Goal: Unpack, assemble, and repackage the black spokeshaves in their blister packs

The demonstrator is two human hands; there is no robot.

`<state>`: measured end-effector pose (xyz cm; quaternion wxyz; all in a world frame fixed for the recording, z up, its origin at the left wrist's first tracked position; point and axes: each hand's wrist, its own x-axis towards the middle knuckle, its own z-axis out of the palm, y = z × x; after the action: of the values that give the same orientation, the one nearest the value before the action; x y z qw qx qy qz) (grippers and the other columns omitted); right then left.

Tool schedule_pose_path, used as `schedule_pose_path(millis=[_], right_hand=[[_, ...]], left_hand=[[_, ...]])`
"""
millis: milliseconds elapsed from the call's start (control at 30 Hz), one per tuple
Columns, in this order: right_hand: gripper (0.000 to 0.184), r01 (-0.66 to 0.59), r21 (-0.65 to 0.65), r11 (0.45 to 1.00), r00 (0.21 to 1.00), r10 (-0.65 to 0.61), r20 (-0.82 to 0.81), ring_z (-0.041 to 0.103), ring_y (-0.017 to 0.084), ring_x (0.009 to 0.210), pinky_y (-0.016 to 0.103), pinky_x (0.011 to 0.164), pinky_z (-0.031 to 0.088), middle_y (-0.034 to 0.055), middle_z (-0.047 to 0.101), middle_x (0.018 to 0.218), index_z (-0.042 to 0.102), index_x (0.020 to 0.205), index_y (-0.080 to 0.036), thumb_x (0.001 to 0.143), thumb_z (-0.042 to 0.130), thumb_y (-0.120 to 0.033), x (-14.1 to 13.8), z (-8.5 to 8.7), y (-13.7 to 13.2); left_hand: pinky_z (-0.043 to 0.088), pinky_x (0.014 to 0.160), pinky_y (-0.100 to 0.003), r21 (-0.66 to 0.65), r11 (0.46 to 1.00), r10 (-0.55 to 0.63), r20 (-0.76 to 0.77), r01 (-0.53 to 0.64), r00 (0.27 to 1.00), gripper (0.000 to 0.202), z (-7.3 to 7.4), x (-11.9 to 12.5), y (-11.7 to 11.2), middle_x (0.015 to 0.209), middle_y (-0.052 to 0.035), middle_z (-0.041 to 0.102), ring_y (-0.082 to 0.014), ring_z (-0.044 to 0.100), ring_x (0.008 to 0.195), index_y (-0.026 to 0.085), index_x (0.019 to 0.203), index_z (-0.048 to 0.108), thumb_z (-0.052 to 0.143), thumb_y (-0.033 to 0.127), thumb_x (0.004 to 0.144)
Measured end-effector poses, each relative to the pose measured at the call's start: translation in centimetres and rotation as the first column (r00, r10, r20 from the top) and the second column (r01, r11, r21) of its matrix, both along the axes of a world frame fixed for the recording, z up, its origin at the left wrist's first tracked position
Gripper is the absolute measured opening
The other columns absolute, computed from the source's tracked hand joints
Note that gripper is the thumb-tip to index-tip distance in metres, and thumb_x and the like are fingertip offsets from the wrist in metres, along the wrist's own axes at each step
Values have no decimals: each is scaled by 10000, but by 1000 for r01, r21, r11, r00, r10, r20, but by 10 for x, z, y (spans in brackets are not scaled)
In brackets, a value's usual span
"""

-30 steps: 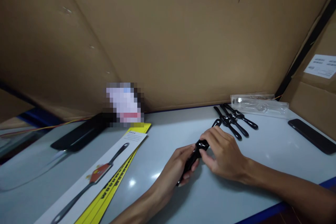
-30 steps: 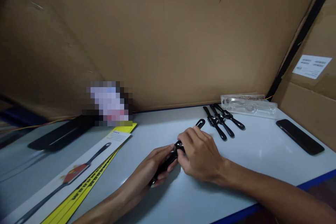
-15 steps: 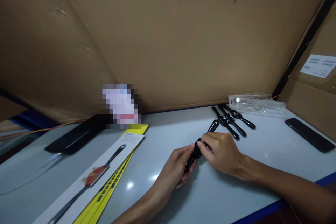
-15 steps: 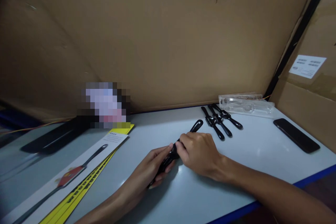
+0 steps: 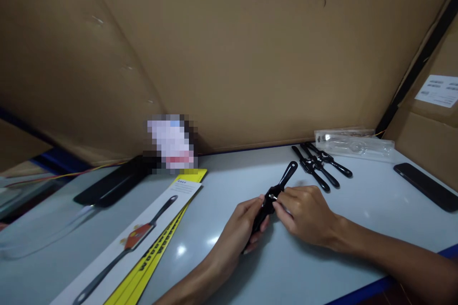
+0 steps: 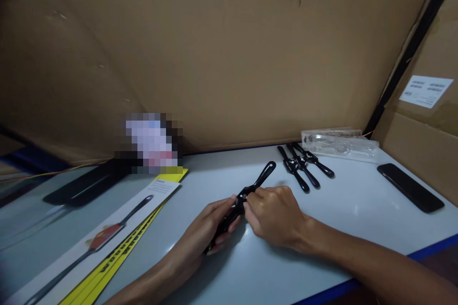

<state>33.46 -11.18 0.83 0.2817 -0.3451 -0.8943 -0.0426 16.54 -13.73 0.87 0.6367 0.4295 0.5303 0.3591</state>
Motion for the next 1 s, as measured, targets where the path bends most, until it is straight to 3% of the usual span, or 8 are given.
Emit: schedule_pose_path(millis=[200,367,533,700,1000], right_hand=[[287,-106,65,992,989,112,-99,582,127,568,294,554,319,9,672,680,688,836,-159,987,445,-186,1,-2,0],[227,-70,127,989,991,83,-104,561,123,550,290,535,293,-6,655,675,692,922,-161,979,474,-186,3,0,2],[248,-45,185,982,997,57,-58,543,132,537,303,536,275,-1,625,637,686,834,-156,935,461,-126,4,2,6],[229,-33,155,987,999,35,-15,549,138,553,303,544,277,19,648,668,670,803,-148,921,475,-141,6,2,7],[296,-69,63,996,995,74,-70,586,128,589,280,541,298,8,683,730,711,1072,-172,899,475,-124,10,-1,14]], left_hand=[[173,336,-170,1,1000,-9,-3,9,1000,572,-2,0,0,497,66,375,-43,269,385,188,590,471,593,719,766],[174,329,-166,-3,1000,-18,-8,18,1000,550,-3,1,1,519,62,421,-43,277,383,193,625,476,596,710,768],[177,327,-168,9,1000,-21,-19,22,1000,555,-5,0,2,521,61,411,-44,279,389,197,620,464,590,720,759],[178,331,-170,0,1000,-30,-35,30,999,560,-5,-1,2,525,61,408,-42,271,389,199,626,459,566,731,762],[168,338,-171,-13,999,-41,-26,41,999,494,-3,-2,1,540,64,436,-46,278,389,204,689,468,548,674,817]])
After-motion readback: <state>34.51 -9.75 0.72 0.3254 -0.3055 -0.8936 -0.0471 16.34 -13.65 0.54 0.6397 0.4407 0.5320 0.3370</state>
